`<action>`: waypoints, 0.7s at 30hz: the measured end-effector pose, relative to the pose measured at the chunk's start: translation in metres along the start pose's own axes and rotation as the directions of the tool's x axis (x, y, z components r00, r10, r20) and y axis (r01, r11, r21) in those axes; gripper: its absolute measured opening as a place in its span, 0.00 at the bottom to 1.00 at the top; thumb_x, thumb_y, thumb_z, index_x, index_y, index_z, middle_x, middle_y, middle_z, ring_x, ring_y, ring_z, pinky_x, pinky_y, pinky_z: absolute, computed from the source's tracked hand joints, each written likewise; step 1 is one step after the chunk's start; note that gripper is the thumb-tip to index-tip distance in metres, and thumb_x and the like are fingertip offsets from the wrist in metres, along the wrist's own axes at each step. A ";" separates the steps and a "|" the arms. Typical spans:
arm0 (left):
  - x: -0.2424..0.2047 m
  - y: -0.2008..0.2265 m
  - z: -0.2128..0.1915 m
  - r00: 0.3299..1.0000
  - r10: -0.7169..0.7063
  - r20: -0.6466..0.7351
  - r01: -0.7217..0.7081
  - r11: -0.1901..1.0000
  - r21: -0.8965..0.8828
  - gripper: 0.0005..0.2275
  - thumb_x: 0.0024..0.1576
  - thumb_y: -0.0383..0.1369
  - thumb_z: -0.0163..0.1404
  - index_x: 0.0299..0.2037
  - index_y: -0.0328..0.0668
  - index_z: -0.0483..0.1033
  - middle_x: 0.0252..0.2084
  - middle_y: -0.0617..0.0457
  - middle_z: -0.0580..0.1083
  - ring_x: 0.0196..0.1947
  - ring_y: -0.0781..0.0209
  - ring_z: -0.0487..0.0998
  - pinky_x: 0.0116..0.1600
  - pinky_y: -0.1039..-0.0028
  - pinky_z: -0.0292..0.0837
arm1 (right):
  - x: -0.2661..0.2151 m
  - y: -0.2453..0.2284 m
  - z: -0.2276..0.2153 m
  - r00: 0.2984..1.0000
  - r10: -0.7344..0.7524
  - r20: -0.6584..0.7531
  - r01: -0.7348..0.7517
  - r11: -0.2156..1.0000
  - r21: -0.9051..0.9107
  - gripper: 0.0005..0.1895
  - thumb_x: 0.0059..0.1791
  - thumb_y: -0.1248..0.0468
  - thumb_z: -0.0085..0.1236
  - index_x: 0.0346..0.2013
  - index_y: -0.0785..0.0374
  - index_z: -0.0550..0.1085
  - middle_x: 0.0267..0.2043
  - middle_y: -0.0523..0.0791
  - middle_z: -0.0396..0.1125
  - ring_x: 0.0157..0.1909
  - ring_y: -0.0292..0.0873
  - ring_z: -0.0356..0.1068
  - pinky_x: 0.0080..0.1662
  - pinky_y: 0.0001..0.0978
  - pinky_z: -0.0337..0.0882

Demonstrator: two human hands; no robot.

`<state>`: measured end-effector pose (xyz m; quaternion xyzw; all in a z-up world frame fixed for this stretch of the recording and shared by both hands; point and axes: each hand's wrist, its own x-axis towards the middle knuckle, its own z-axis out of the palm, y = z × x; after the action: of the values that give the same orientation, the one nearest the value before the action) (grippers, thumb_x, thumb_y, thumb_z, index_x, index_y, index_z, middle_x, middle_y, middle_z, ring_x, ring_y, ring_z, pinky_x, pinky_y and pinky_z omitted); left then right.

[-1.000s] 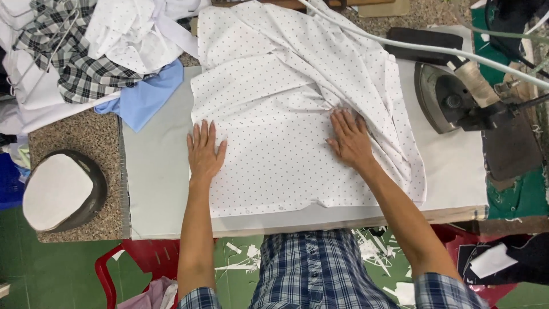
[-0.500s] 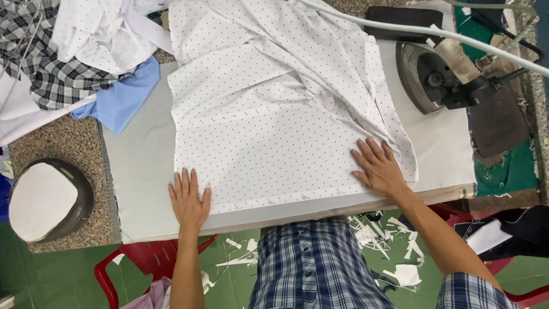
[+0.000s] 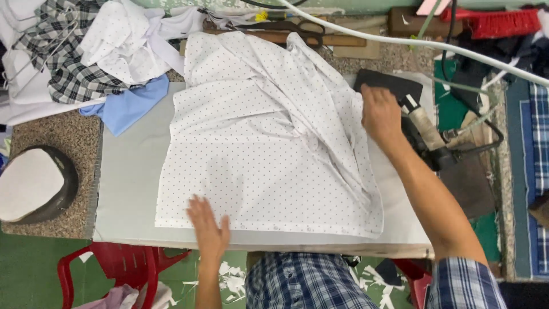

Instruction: The person irons a white polka-dotted shirt on a flat ironing board using a steam iron and a black pressing block. They repeatedly smooth the fabric, reposition the shirt, and press different sections including the collar and body to remove wrinkles.

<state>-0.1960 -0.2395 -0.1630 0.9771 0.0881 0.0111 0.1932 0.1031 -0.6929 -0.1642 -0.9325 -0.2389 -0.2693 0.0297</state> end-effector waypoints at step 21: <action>0.033 0.188 0.075 0.926 0.372 0.061 0.284 -0.584 -0.760 0.42 0.57 0.62 0.47 0.74 0.43 0.51 0.74 0.45 0.58 0.75 0.47 0.55 0.74 0.53 0.53 | -0.045 -0.162 -0.140 0.788 0.320 -0.527 0.315 0.525 0.790 0.44 0.38 0.46 0.74 0.62 0.49 0.61 0.55 0.52 0.64 0.53 0.52 0.71 0.55 0.48 0.67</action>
<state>-0.1282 -0.4333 -0.1611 0.2425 -0.0601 -0.0873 0.9644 -0.0731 -0.5946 -0.0803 -0.6537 -0.3138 -0.4055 0.5566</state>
